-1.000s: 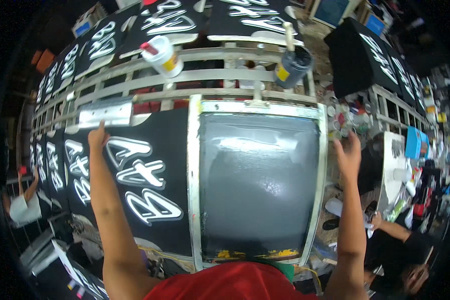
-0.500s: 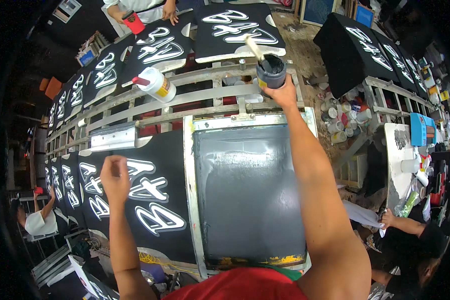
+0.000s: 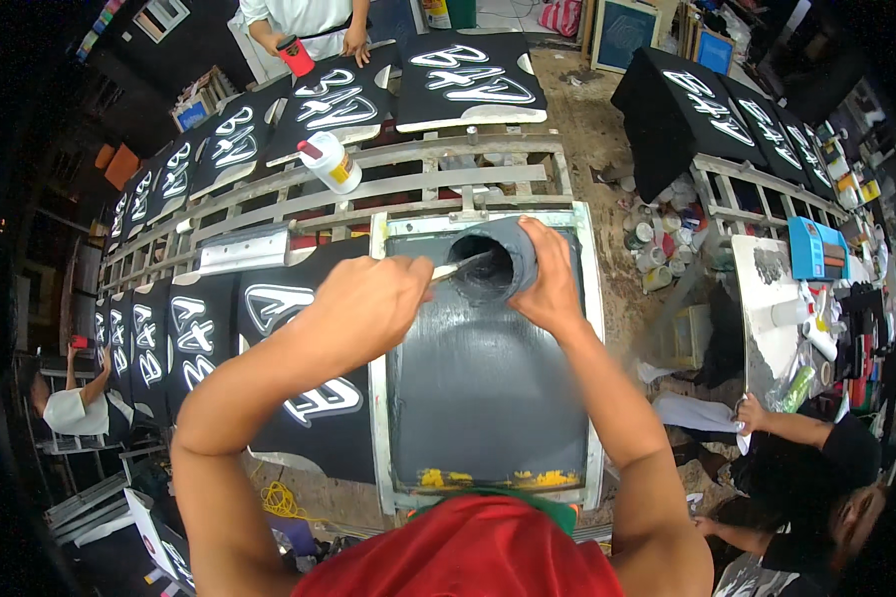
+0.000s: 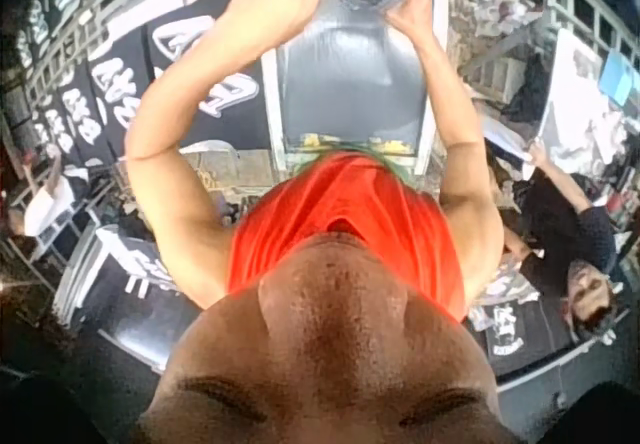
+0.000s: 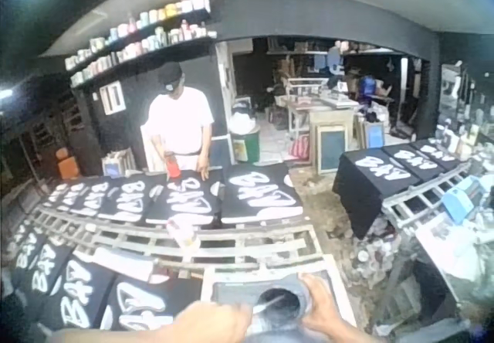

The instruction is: Perform screen printing on a series of black t-shirts using white ink.

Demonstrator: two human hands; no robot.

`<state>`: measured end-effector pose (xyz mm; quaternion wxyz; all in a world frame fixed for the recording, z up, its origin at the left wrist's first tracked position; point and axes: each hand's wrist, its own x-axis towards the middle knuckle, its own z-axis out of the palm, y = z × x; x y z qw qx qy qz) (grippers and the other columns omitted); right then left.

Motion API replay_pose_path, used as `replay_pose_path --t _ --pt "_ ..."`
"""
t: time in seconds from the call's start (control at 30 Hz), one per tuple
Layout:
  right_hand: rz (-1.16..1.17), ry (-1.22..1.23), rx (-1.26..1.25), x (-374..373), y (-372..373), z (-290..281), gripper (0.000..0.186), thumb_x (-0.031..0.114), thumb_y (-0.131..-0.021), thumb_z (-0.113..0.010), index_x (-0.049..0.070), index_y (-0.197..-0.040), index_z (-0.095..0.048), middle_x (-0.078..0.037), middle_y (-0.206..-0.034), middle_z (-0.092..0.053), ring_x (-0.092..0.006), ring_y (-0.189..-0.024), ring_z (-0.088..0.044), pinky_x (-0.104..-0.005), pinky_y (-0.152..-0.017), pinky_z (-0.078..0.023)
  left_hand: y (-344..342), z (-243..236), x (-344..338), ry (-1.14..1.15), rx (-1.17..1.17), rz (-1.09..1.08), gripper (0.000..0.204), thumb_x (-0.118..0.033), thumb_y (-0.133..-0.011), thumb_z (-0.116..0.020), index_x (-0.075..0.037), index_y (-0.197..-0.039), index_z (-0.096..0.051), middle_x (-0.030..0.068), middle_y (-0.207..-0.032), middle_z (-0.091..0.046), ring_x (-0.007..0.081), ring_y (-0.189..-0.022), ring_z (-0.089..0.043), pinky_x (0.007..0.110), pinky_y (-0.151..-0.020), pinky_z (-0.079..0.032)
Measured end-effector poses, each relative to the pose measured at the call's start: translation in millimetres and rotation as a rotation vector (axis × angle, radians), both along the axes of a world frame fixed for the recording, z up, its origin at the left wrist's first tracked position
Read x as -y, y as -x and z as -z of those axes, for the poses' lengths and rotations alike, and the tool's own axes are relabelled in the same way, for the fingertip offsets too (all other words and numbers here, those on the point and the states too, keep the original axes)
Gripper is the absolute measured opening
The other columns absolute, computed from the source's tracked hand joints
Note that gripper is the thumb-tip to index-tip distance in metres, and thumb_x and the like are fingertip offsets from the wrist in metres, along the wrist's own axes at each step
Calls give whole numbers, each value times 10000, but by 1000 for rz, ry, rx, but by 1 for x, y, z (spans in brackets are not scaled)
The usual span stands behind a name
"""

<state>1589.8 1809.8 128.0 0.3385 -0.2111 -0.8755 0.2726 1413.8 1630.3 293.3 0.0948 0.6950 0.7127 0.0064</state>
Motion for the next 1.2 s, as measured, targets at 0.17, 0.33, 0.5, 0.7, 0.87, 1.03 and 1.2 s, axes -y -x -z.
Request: replay_pose_path --t 0.17,0.33,0.5,0.7,0.87,1.03,1.2 --pt "22 75 -19 2 -38 -29 971 77 -547 -929 90 -1412 -487 -137 -1389 -565 -382 -1305 -502 -455 -1109 -424 -49 -110 52 -74 -349 129 290 -110 -817 -632 38 -1065 -629 100 -923 -610 242 -860 -640 335 -655 -528" --pt "-60 65 -20 28 -39 -63 978 102 -554 -943 88 -1417 -483 -151 -1411 -556 -382 -1297 -514 -455 -1107 -424 -65 -111 65 -555 -634 430 202 -142 -827 -646 33 -926 -673 96 -860 -632 181 -790 -570 281 -578 -472" --pt "-43 -132 -99 36 -41 -98 963 75 -554 -926 87 -1412 -489 -153 -1429 -547 -387 -1314 -503 -453 -1117 -420 -85 -112 82 -186 -565 96 410 -89 -815 -633 56 -1198 -652 132 -982 -633 238 -681 -668 364 -534 -552" --pt "-35 -368 -270 29 -44 -119 915 111 -608 -924 79 -1411 -487 -149 -1445 -546 -392 -1323 -498 -488 -1133 -382 -86 -153 94 -231 -326 57 297 -34 -835 -599 90 -1101 -645 176 -897 -664 311 -641 -694 401 -556 -556" --pt "5 -503 -402 32 -38 -148 895 188 -661 -927 81 -1420 -465 -157 -1450 -537 -407 -1329 -484 -510 -1133 -367 -78 -131 90 -405 -156 -13 345 -120 -905 -583 86 -1166 -674 155 -774 -691 335 -640 -688 426 -573 -544" --pt "93 -563 -462 35 -44 -146 880 180 -667 -922 90 -1409 -458 -142 -1444 -538 -399 -1333 -474 -503 -1126 -369 -61 -92 84 -423 401 -193 319 -193 -949 -555 33 -1080 -737 117 -638 -673 265 -598 -672 419 -593 -517" --pt "173 -555 -424 33 -53 -120 877 155 -653 -921 93 -1401 -468 -136 -1441 -538 -397 -1329 -473 -498 -1119 -370 -78 -34 80 -285 990 -502 340 -241 -1015 -537 -2 -1168 -725 23 -690 -684 111 -485 -527 316 -505 -434"
